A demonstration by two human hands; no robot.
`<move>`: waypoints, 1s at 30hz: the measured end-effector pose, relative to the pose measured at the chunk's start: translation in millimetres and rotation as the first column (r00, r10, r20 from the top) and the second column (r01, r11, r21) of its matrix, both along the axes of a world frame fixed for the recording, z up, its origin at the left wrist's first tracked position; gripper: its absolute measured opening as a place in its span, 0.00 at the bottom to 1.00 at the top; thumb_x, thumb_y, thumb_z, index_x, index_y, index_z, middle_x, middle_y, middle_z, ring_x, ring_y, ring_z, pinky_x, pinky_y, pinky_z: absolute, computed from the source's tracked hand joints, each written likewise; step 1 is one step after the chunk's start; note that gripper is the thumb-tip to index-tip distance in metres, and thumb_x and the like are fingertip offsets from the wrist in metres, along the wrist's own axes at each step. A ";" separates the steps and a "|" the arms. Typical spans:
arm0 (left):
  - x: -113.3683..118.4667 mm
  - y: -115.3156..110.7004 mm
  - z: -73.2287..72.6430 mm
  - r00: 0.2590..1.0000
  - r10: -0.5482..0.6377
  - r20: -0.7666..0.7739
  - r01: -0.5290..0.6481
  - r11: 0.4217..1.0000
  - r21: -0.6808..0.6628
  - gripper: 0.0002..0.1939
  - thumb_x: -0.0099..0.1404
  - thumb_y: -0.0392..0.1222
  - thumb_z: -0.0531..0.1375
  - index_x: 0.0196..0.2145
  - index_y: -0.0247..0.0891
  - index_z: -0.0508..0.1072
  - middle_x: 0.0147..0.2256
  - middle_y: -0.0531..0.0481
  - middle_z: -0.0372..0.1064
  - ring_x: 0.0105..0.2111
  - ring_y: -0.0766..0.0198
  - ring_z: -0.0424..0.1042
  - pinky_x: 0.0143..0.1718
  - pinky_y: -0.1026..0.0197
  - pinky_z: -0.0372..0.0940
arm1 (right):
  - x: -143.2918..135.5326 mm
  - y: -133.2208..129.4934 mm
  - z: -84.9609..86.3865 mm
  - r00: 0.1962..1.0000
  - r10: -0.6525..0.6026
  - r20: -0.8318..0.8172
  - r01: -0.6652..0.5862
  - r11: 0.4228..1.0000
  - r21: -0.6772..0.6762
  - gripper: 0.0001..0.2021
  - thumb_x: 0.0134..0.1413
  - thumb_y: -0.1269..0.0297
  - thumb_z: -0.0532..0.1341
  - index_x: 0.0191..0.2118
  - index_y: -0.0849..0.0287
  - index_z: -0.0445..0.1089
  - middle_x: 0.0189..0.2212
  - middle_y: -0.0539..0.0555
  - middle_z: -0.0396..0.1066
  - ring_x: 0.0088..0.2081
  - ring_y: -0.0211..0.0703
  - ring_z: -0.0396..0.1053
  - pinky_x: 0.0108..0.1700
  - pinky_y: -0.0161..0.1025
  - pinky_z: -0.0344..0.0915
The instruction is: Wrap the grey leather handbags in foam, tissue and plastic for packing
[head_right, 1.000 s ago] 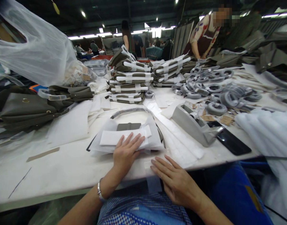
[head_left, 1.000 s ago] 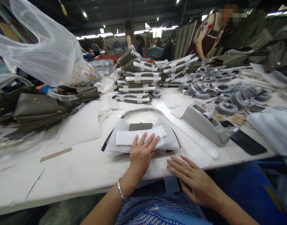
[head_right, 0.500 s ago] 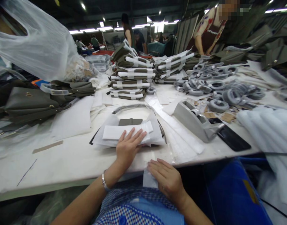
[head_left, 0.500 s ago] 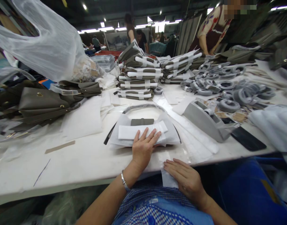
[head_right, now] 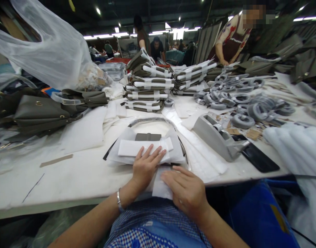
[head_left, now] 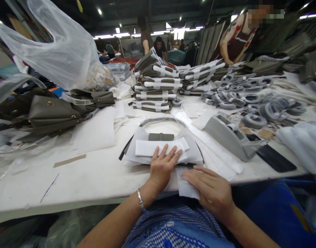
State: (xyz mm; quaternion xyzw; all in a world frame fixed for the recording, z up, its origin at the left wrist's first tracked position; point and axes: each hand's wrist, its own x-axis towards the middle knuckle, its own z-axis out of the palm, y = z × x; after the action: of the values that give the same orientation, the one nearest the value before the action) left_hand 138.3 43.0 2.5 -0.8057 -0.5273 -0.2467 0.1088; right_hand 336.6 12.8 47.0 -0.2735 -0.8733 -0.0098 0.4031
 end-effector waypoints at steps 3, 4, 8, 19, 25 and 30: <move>1.4 -0.6 -3.5 1.000 -0.012 0.008 0.011 0.999 0.048 0.20 0.73 0.41 0.54 0.60 0.51 0.66 0.61 0.55 0.65 0.64 0.51 0.60 0.63 0.37 0.56 | -5.3 39.5 16.6 0.999 -0.044 0.031 0.044 0.999 0.021 0.23 0.53 0.80 0.52 0.48 0.54 0.75 0.40 0.50 0.81 0.41 0.40 0.78 0.57 0.44 0.70; 1.8 -0.3 -5.1 1.000 -0.015 0.016 0.014 0.998 0.067 0.17 0.73 0.40 0.54 0.57 0.50 0.69 0.60 0.54 0.66 0.64 0.51 0.60 0.63 0.37 0.56 | -7.8 52.8 18.8 0.996 -0.073 0.045 0.073 0.997 0.008 0.23 0.51 0.80 0.52 0.47 0.54 0.76 0.39 0.50 0.81 0.40 0.41 0.78 0.57 0.44 0.70; 4.0 1.7 -9.8 0.999 -0.018 0.037 0.013 0.992 0.126 0.11 0.73 0.38 0.54 0.48 0.44 0.75 0.54 0.52 0.73 0.62 0.50 0.62 0.63 0.38 0.58 | -17.8 92.2 15.4 0.975 -0.177 0.131 0.190 0.977 -0.096 0.17 0.50 0.78 0.57 0.38 0.52 0.78 0.37 0.49 0.81 0.38 0.46 0.78 0.51 0.45 0.73; -5.2 2.5 -4.4 0.990 -0.113 0.083 0.098 0.980 0.171 0.16 0.71 0.34 0.51 0.54 0.34 0.70 0.55 0.45 0.72 0.55 0.55 0.71 0.58 0.47 0.68 | -23.1 122.8 9.1 0.939 -0.211 0.271 0.324 0.808 -0.492 0.04 0.54 0.65 0.66 0.29 0.54 0.75 0.36 0.49 0.77 0.39 0.43 0.75 0.42 0.40 0.69; 0.9 0.2 1.7 0.999 -0.036 -0.039 0.042 0.987 0.158 0.26 0.70 0.30 0.50 0.63 0.46 0.63 0.62 0.49 0.64 0.56 0.55 0.70 0.55 0.49 0.70 | -26.2 138.5 14.9 0.928 -0.216 0.304 0.349 0.787 -0.508 0.09 0.50 0.65 0.69 0.36 0.55 0.70 0.35 0.49 0.75 0.36 0.44 0.71 0.36 0.38 0.61; 6.1 -1.7 0.3 0.983 0.011 -0.184 0.019 0.987 0.161 0.27 0.69 0.29 0.50 0.63 0.41 0.64 0.62 0.52 0.63 0.56 0.53 0.70 0.54 0.51 0.70 | -32.2 153.3 14.6 0.944 -0.196 0.266 0.316 0.772 -0.552 0.14 0.46 0.62 0.72 0.37 0.54 0.68 0.29 0.45 0.75 0.32 0.41 0.71 0.32 0.35 0.58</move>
State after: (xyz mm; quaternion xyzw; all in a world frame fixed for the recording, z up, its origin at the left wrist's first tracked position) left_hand 144.4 41.2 2.8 -0.8147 -0.4916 -0.2132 0.2217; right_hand 304.4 166.1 61.6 -0.4989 -0.8224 0.1790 0.2067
